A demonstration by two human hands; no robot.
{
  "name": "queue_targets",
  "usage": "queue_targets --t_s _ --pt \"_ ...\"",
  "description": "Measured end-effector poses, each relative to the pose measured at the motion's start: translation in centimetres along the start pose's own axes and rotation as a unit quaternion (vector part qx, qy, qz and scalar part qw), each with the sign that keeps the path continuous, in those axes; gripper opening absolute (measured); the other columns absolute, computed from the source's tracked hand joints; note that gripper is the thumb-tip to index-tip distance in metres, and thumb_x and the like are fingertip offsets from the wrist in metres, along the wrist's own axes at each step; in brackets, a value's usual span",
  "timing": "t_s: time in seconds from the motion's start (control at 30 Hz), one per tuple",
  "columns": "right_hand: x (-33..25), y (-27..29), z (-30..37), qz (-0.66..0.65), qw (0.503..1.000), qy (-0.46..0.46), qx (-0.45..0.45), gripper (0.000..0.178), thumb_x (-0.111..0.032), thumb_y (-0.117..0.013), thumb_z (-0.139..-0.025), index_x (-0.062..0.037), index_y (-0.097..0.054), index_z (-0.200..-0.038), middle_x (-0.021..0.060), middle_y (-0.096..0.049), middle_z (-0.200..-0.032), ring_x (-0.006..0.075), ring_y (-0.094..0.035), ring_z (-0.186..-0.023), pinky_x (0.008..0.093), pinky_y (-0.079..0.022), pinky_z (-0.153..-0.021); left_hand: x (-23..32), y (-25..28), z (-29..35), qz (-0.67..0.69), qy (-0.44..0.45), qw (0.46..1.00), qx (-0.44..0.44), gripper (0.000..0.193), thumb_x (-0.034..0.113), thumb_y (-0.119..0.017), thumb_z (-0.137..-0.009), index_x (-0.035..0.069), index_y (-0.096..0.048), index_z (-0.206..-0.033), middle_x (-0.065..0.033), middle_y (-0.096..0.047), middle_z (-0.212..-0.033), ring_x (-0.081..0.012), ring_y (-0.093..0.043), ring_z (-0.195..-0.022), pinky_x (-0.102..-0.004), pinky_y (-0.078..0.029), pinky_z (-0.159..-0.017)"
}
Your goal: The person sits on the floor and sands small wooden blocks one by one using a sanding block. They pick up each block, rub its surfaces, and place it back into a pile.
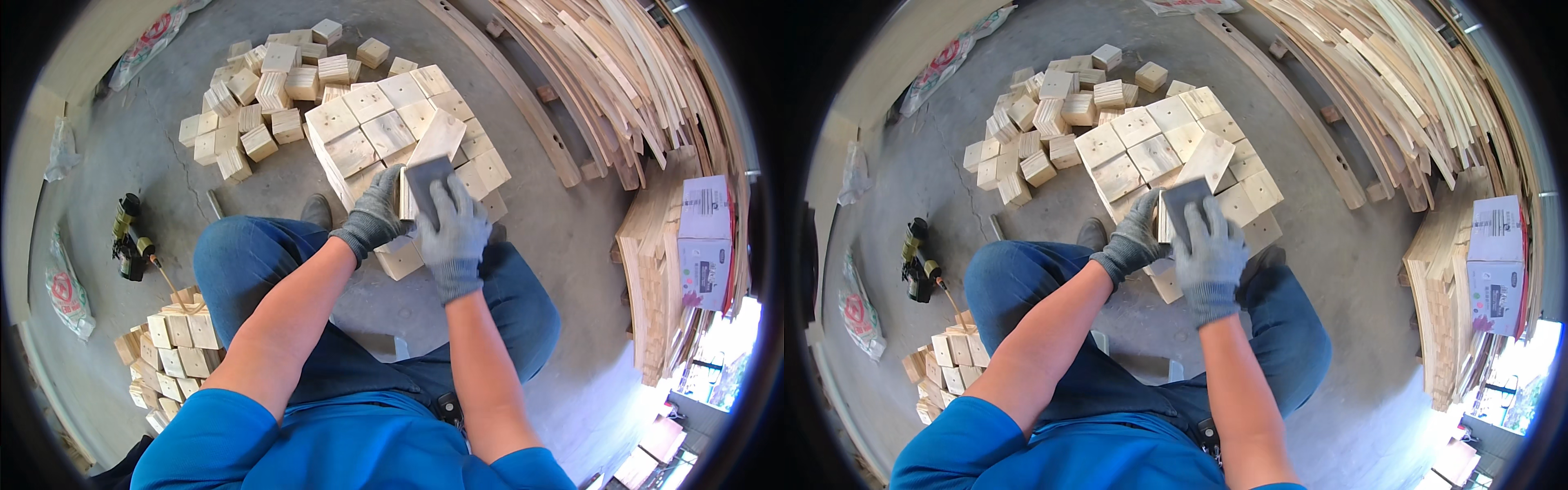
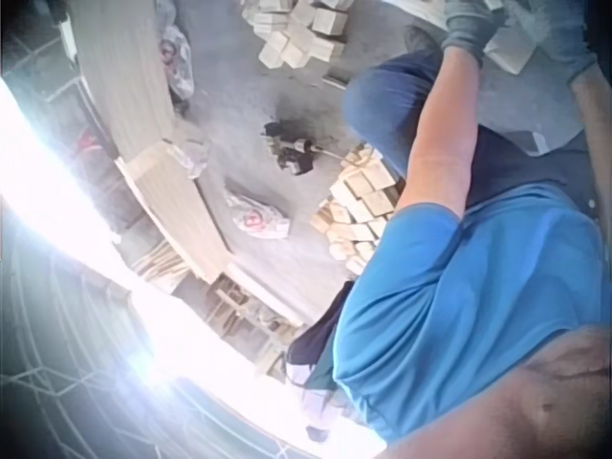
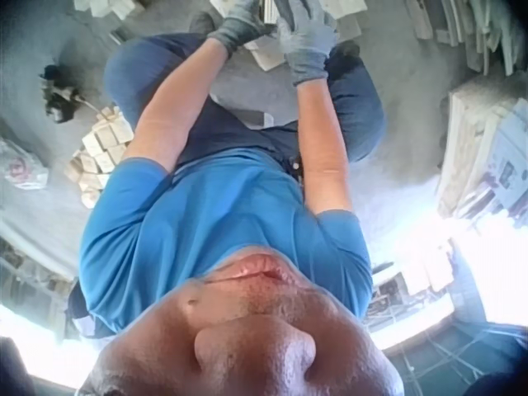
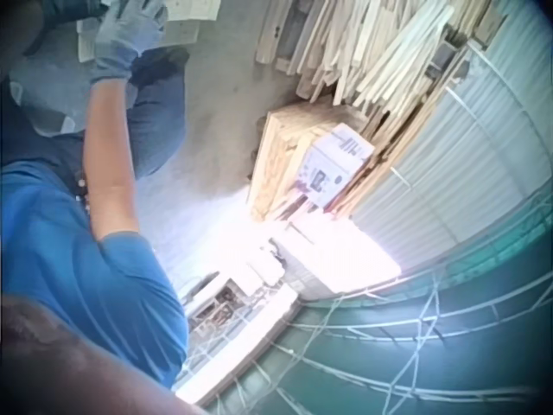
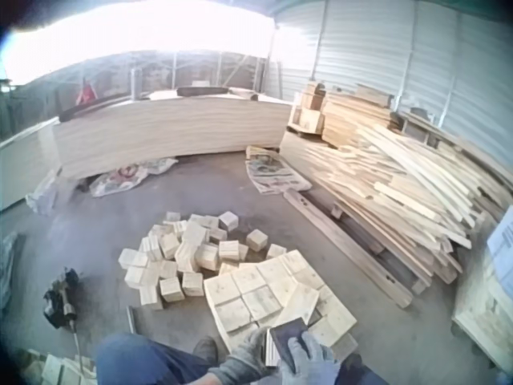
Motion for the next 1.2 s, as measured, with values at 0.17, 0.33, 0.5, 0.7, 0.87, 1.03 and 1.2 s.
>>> queue_targets --t_s 0.17,0.33,0.5,0.7,0.87,1.03,1.2 --pt "0.7 -1.5 -7.5 0.016 0.999 -0.033 -0.025 0.059 -0.034 -0.082 -0.089 -0.0217 -0.068 -0.145 0.0058 -0.058 -0.157 0.0393 -0.062 -0.126 0.0585 -0.049 -0.102 -0.4 -0.3 -0.5 0.026 -0.033 0.999 0.020 0.114 0.032 -0.104 -0.067 0.006 -0.041 -0.158 -0.0202 -0.059 -0.145 -0.0347 -0.059 -0.135 -0.0403 -0.047 -0.116" --pt "0.3 -1.2 -5.9 0.013 0.997 -0.057 -0.044 0.060 -0.034 -0.082 -0.089 -0.0207 -0.067 -0.146 0.0067 -0.055 -0.160 0.0408 -0.060 -0.127 0.0588 -0.046 -0.105 -0.7 -0.2 -0.3 0.025 -0.030 0.999 0.012 0.120 0.032 -0.104 -0.064 0.008 -0.038 -0.161 -0.0224 -0.052 -0.152 -0.0398 -0.054 -0.142 -0.0437 -0.046 -0.121" --pt "-0.8 0.8 2.3 -0.002 1.000 0.002 -0.009 0.061 -0.031 -0.084 -0.087 -0.0208 -0.069 -0.145 0.0079 -0.055 -0.159 0.0410 -0.057 -0.131 0.0601 -0.045 -0.105 -0.1 -0.1 -0.2 -0.014 -0.040 0.999 0.009 0.114 0.034 -0.102 -0.067 0.009 -0.040 -0.159 -0.0243 -0.050 -0.151 -0.0443 -0.053 -0.142 -0.0464 -0.046 -0.122" --pt "-1.0 2.1 7.5 -0.018 0.999 0.033 -0.003 0.063 -0.031 -0.085 -0.085 -0.0210 -0.068 -0.145 0.0088 -0.055 -0.159 0.0412 -0.056 -0.131 0.0603 -0.044 -0.104 -1.0 -0.7 -0.5 0.038 -0.042 0.998 0.021 0.110 0.037 -0.101 -0.069 0.009 -0.042 -0.157 -0.0256 -0.052 -0.149 -0.0437 -0.054 -0.141 -0.0463 -0.046 -0.121" --pt "-1.3 1.1 3.3 -0.016 0.999 0.018 -0.034 0.064 -0.030 -0.086 -0.085 -0.0205 -0.068 -0.145 0.0074 -0.056 -0.159 0.0408 -0.057 -0.132 0.0595 -0.045 -0.106 -0.9 -0.6 -0.3 0.013 -0.028 0.999 0.011 0.111 0.035 -0.101 -0.069 0.009 -0.041 -0.159 -0.0251 -0.051 -0.152 -0.0432 -0.053 -0.143 -0.0455 -0.046 -0.121" --pt "-1.4 -0.7 -5.0 -0.010 0.999 -0.012 -0.030 0.060 -0.034 -0.084 -0.087 -0.0201 -0.069 -0.144 0.0050 -0.058 -0.158 0.0404 -0.060 -0.131 0.0575 -0.047 -0.108 -0.3 -0.1 -0.2 0.023 -0.034 0.999 0.004 0.113 0.029 -0.101 -0.068 0.008 -0.039 -0.161 -0.0241 -0.049 -0.156 -0.0417 -0.049 -0.147 -0.0445 -0.045 -0.123" --pt "-0.8 -1.8 -7.3 -0.008 0.999 -0.024 -0.036 0.057 -0.036 -0.082 -0.089 -0.0198 -0.070 -0.143 0.0063 -0.059 -0.157 0.0409 -0.059 -0.133 0.0569 -0.046 -0.109 -0.4 -0.3 -0.5 0.045 -0.027 0.999 -0.011 0.113 0.028 -0.100 -0.068 0.006 -0.038 -0.161 -0.0242 -0.049 -0.156 -0.0415 -0.050 -0.147 -0.0442 -0.044 -0.123"
Point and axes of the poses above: each hand's wrist, its own z-axis away from the middle knuckle, its own y-axis out of the back of the hand, x = y × z, the point moved 8 cm from there along -z, towards the middle knuckle
